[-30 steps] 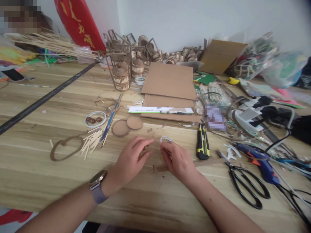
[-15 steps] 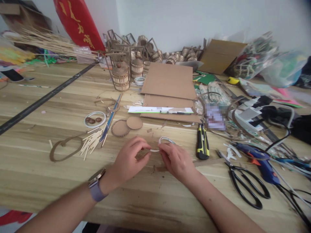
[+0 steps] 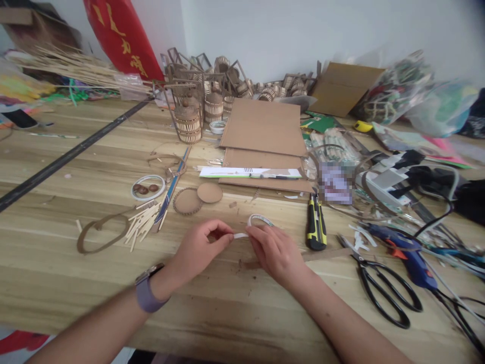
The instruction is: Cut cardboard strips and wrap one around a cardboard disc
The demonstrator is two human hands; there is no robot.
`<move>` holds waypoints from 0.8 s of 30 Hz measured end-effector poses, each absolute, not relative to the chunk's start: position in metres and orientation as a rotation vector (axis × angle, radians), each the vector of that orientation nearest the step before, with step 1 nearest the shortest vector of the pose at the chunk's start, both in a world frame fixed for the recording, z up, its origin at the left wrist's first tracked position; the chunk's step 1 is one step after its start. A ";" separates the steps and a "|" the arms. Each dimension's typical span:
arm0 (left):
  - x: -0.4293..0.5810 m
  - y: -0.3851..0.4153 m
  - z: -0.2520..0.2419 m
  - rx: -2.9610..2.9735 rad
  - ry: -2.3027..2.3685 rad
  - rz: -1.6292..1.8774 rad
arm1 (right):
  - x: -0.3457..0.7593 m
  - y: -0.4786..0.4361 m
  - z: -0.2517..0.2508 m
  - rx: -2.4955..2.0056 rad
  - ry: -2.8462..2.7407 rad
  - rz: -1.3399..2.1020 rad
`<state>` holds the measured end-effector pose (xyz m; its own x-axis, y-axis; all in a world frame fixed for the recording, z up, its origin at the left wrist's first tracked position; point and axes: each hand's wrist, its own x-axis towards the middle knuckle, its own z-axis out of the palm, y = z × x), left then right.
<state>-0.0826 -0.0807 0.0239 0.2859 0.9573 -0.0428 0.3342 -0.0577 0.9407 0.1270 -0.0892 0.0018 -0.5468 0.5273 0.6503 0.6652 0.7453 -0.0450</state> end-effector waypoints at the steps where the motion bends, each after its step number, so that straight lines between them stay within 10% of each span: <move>1: -0.083 -0.080 0.023 1.549 1.224 0.782 | 0.127 -0.089 0.002 -0.893 -2.279 -0.279; 24: -0.081 -0.077 0.021 1.159 1.105 0.725 | 0.126 -0.093 0.010 -0.828 -2.362 -0.321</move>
